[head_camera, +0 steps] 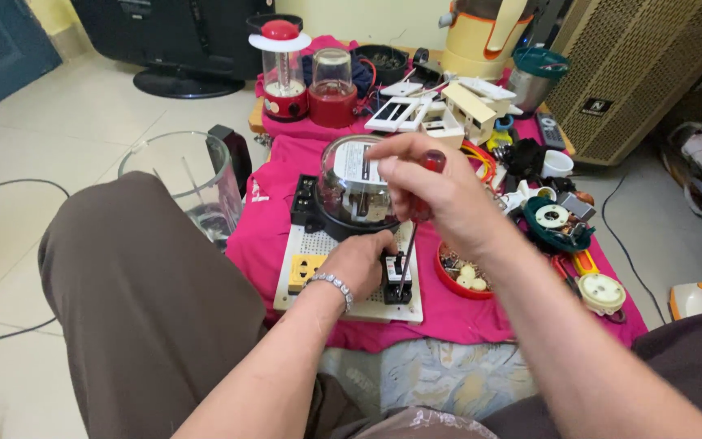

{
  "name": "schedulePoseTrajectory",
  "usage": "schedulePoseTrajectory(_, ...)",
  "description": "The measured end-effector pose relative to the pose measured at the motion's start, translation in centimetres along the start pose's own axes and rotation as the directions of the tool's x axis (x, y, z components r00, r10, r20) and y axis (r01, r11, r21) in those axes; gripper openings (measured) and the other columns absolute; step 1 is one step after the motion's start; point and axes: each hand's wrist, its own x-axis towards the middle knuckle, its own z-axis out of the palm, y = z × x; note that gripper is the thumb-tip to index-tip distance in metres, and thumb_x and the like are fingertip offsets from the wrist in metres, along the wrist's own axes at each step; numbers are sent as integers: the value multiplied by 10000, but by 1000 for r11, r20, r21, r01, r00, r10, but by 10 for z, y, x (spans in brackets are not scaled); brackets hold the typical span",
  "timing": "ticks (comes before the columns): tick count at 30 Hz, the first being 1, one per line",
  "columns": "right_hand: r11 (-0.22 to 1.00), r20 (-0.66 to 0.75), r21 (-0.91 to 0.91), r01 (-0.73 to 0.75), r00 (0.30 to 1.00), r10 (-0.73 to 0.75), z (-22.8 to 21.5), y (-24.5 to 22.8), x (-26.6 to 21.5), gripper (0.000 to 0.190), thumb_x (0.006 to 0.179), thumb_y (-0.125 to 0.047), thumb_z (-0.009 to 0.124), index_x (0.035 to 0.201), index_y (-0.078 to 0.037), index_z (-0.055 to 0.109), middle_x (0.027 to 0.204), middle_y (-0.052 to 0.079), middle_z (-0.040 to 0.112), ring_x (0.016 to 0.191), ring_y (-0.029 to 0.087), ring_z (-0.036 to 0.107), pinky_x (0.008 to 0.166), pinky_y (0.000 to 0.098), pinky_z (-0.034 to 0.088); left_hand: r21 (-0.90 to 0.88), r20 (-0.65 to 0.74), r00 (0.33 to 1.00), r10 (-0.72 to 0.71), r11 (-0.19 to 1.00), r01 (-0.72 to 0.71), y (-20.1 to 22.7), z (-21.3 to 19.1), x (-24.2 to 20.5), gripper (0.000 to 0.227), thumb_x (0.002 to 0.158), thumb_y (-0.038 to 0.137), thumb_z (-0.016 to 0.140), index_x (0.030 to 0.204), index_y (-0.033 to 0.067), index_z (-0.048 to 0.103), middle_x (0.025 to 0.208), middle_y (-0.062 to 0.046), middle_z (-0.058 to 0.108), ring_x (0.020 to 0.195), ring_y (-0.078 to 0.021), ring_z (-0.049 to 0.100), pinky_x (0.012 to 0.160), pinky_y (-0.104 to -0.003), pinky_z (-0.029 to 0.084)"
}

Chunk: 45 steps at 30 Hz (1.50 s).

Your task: Assemble electronic components and a meter onto a mounting board using a screwdriver and small parts.

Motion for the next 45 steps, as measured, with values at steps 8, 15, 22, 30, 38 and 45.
schedulePoseTrajectory(8, 974, 401, 192, -120, 915, 34, -11, -6, 22, 379, 902, -221, 633, 1238, -52, 680, 622, 46, 614, 486, 97, 573, 467, 241, 515, -58, -12, 999, -32, 998, 32, -2, -3, 5, 339, 921, 59, 489, 1055, 282, 707, 1075, -76, 753, 1104, -355, 692, 952, -511, 563)
schedulePoseTrajectory(15, 991, -24, 122, 48, 999, -45, 1, 6, 11, 390, 1015, -311, 573, 981, 50, 717, 383, 36, 323, 266, 86, 263, 252, 226, 267, -57, 20, 999, -34, 998, 35, 12, -14, -5, 337, 955, 37, 479, 1073, 261, 701, 1059, -109, 762, 1084, -368, 705, 935, -521, 574)
schedulePoseTrajectory(22, 984, -616, -149, 101, 769, -172, 16, 0, -11, 367, 1042, -261, 529, 872, -21, 749, 391, 27, 359, 289, 104, 387, 311, 215, 296, -72, -8, 999, -37, 997, 37, 11, -12, -5, 319, 937, 15, 509, 1067, 235, 699, 1036, -124, 761, 1058, -366, 716, 914, -505, 581)
schedulePoseTrajectory(30, 977, -485, -204, 63, 860, -156, 15, 5, -5, 377, 1075, -288, 542, 876, -44, 749, 420, -10, 450, 312, 85, 429, 332, 186, 337, -114, -27, 999, -40, 993, 37, 9, -10, -5, 281, 936, 34, 522, 1032, 221, 709, 1032, -102, 754, 1013, -358, 724, 870, -491, 599)
schedulePoseTrajectory(38, 996, -199, -73, -46, 980, 31, 16, -14, 6, 258, 944, -279, 675, 863, -41, 728, 412, 22, 406, 286, 95, 371, 297, 228, 300, -95, -1, 999, -36, 995, 36, 11, -20, -7, 301, 947, 92, 501, 1029, 248, 745, 1031, -124, 764, 1033, -388, 713, 904, -504, 589)
schedulePoseTrajectory(45, 993, -514, -94, -75, 858, 16, -25, -53, 9, 257, 896, -341, 658, 1072, -153, 666, 623, -78, 491, 456, 40, 402, 397, 210, 287, -132, -122, 992, -4, 991, -12, 5, -19, -15, 334, 834, 169, 569, 1109, 191, 758, 1018, -67, 782, 896, -325, 722, 802, -418, 571)
